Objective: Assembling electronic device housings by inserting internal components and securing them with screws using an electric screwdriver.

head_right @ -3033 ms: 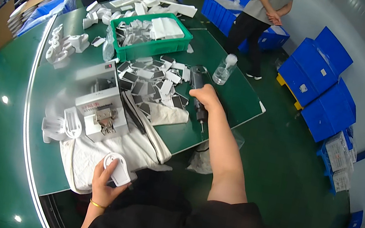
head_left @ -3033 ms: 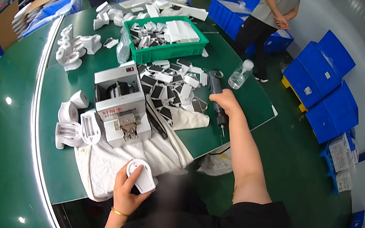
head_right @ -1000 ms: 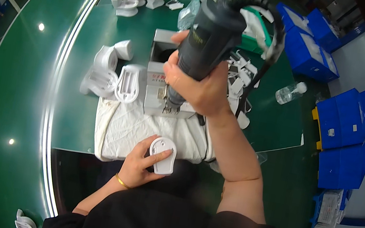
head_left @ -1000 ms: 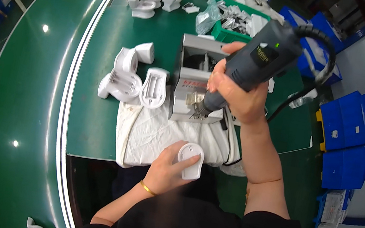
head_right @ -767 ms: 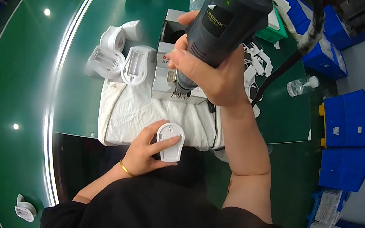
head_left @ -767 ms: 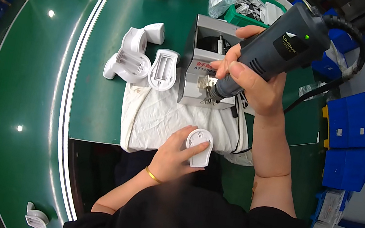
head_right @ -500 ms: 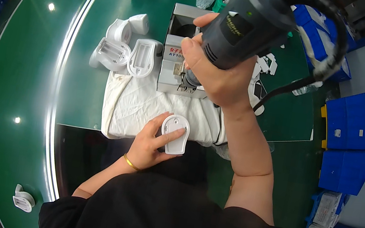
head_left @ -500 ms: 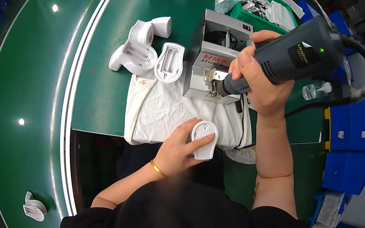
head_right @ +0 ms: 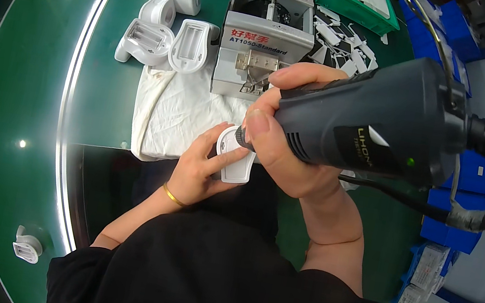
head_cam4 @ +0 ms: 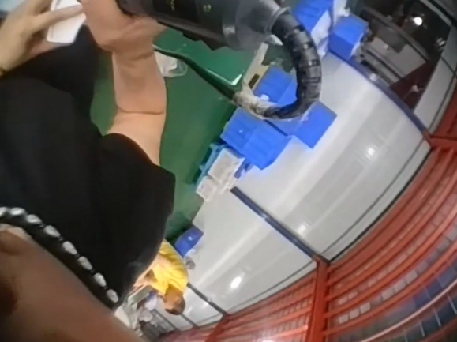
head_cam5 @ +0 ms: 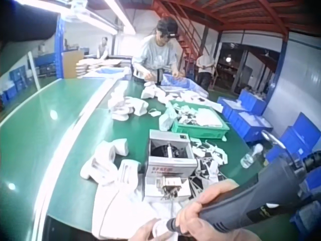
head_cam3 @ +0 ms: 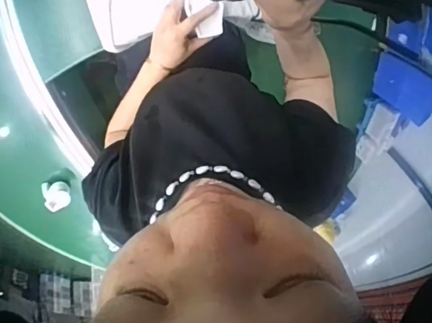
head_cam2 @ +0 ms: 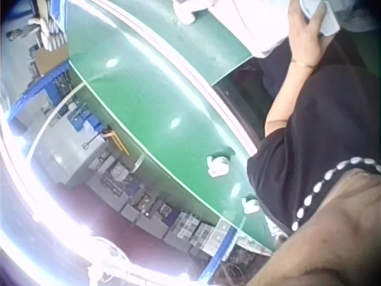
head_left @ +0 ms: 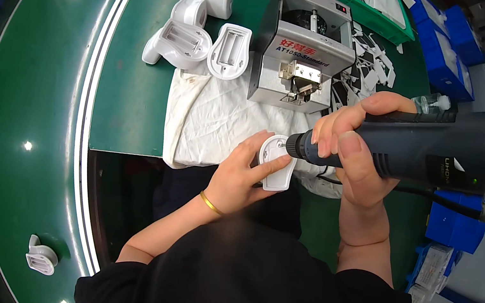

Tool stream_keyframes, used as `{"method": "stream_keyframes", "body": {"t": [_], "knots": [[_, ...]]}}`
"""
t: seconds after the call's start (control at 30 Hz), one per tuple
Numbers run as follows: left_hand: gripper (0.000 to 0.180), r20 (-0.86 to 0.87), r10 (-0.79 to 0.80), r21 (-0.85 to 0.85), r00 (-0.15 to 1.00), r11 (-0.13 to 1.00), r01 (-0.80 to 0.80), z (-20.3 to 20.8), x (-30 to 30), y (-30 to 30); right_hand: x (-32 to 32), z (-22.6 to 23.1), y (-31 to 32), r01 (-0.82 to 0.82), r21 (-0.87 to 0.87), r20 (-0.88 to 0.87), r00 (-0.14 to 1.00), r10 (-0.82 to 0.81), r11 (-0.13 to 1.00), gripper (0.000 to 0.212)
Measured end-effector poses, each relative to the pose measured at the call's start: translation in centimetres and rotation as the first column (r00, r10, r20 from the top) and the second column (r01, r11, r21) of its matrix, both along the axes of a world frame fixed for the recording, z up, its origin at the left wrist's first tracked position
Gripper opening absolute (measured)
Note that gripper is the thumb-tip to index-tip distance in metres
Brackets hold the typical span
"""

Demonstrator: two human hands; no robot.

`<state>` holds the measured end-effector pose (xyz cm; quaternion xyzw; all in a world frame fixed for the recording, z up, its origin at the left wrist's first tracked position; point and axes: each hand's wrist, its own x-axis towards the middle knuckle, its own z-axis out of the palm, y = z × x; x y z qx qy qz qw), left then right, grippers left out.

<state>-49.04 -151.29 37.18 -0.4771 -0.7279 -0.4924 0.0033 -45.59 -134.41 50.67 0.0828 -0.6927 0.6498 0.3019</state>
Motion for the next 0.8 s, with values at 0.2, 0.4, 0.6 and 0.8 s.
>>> {"method": "stream_keyframes", "body": {"t": [0.2, 0.4, 0.6, 0.8], "knots": [[0.074, -0.001, -0.006, 0.011, 1.0, 1.0, 0.006, -0.18, 0.15, -0.12, 0.01, -0.22, -0.14, -0.008, -0.042, 0.001, 1.0, 0.008, 0.999, 0.039], [0.074, 0.0, -0.006, 0.01, 1.0, 1.0, 0.006, -0.17, 0.11, -0.1, 0.08, -0.26, -0.17, -0.028, -0.016, -0.009, 1.0, 0.028, 0.999, 0.04], [0.074, 0.005, -0.004, 0.009, 1.0, 1.0, 0.004, -0.11, -0.2, 0.1, -0.25, -0.25, -0.06, -0.018, -0.031, -0.002, 1.0, 0.018, 0.999, 0.04], [0.073, 0.009, -0.005, 0.004, 1.0, 1.0, 0.005, 0.06, 0.03, -0.07, 0.33, 0.49, -0.17, -0.071, 0.044, 0.045, 0.997, 0.069, 0.997, 0.038]]}}
